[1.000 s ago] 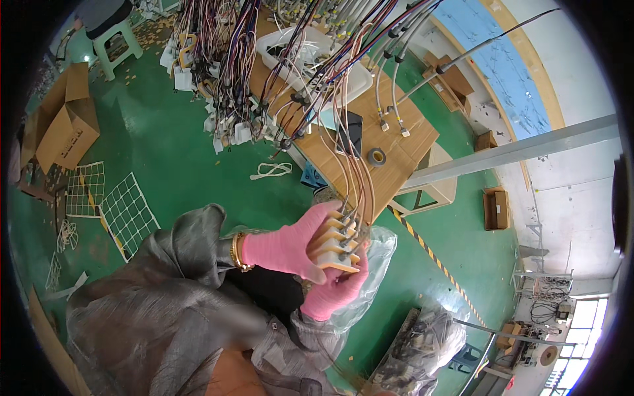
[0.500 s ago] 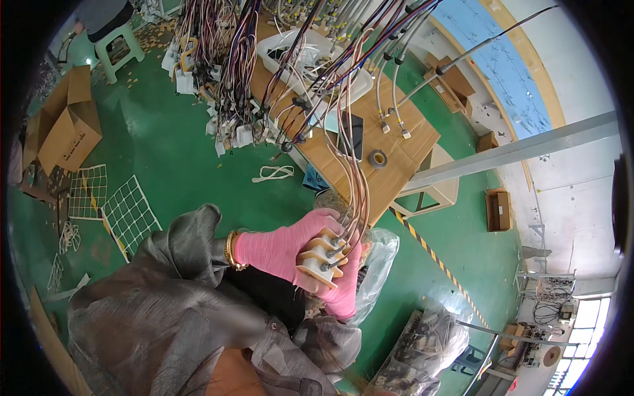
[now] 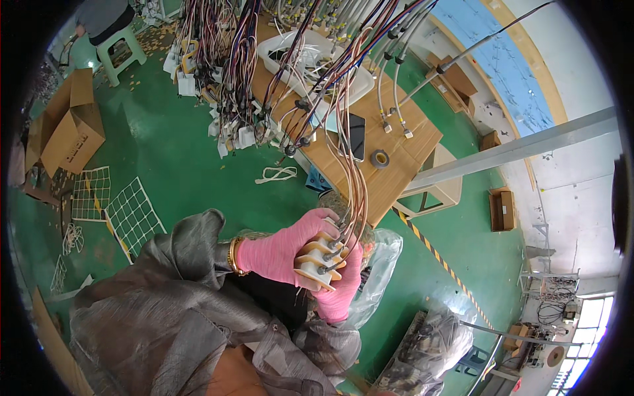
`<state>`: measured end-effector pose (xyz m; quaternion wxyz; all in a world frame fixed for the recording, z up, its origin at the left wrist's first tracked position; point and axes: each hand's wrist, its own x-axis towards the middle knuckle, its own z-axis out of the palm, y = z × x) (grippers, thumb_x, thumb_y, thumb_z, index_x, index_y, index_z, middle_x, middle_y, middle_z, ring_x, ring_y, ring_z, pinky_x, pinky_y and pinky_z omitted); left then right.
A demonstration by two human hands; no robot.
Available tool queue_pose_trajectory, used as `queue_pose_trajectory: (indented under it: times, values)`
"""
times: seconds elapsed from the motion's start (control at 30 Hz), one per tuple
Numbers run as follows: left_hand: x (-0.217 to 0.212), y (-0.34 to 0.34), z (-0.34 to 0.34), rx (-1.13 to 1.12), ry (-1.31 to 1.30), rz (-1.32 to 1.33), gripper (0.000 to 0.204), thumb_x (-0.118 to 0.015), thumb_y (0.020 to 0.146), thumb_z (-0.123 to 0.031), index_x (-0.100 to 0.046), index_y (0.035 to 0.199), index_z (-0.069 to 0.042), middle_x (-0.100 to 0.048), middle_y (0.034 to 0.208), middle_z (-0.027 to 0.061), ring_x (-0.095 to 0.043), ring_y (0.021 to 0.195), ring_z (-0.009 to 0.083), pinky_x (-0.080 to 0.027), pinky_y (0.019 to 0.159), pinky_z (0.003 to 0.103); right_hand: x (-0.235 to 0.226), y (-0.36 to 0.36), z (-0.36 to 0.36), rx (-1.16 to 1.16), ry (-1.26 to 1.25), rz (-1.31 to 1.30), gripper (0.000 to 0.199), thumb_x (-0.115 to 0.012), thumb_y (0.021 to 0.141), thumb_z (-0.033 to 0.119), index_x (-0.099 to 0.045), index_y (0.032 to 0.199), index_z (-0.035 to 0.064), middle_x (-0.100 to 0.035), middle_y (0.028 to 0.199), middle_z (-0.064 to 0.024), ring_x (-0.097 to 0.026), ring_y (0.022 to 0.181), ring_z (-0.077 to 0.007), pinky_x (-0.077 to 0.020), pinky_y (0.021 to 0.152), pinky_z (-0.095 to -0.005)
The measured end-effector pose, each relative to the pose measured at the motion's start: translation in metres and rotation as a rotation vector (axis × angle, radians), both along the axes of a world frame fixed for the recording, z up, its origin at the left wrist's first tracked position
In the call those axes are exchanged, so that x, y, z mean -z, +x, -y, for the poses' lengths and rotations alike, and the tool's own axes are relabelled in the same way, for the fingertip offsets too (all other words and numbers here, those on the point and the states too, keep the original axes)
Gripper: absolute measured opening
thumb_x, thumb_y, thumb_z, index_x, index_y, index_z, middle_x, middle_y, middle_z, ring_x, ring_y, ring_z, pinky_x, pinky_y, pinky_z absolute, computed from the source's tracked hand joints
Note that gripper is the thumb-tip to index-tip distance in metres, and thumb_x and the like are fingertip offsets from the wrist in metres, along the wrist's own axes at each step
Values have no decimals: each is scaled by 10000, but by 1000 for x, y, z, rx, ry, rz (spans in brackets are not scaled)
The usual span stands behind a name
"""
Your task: Assembling complex wire harnesses by inserting wires into connector housings and organizing wire bundles.
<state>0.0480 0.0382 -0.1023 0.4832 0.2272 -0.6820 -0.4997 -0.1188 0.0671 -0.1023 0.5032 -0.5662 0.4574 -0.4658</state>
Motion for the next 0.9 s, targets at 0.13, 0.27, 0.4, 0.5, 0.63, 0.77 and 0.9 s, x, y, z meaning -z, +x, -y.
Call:
queue_pose_trajectory:
  times: [0.13,0.27,0.4,0.5,0.63,0.77,0.9]
  values:
    - [0,-1,-2,-31,-24,25,841,-898,621,-264,-384,1257,-67,-483,1211,151,-326,1322,355,-368,1020,428,-7,0,-4,-24,-63,66,839,-853,704,219,-370,1359,16,-543,1184,-115,-590,1005,-213,-522,856,-342]
    - [1,-2,-2,-55,-39,35,835,-899,621,-273,-391,1250,-62,-475,1219,158,-325,1327,357,-380,1010,424,-8,4,-2,-13,-15,165,868,-868,683,225,-369,1360,13,-543,1189,-118,-591,1009,-212,-522,865,-345]
    - [1,-4,-2,-17,103,15,849,-902,613,-281,-391,1253,-57,-458,1236,164,-348,1311,355,-393,1003,423,-7,12,-4,2,20,300,852,-855,701,233,-364,1363,17,-535,1215,-111,-587,1037,-219,-517,883,-345]
    - [-2,-2,-1,-23,83,34,849,-904,607,-275,-396,1253,-63,-418,1278,168,-405,1268,348,-409,994,413,-13,7,-4,-72,19,328,766,-814,750,225,-384,1349,14,-515,1261,-113,-555,1118,-243,-482,946,-370]
    - [-11,2,-1,-156,18,52,861,-908,583,-267,-406,1258,-80,-345,1332,189,-462,1201,359,-429,978,414,-27,-11,-1,-66,-53,415,530,-746,781,121,-496,1235,9,-492,1294,-128,-501,1196,-267,-397,1037,-401]
    - [-19,2,0,-336,-141,215,881,-914,556,-271,-410,1255,-87,-339,1325,222,-436,1203,397,-422,982,438,-38,-12,-15,265,-157,-72,347,-715,682,-33,-665,1018,39,-517,1227,-85,-476,1174,-223,-355,1026,-360]
    - [-24,0,2,-353,-189,239,882,-915,541,-289,-415,1240,-90,-340,1315,252,-424,1191,426,-419,971,456,-43,3,-21,411,-100,30,161,-603,773,-61,-676,912,-25,-553,1210,-115,-510,1157,-223,-390,1010,-365]
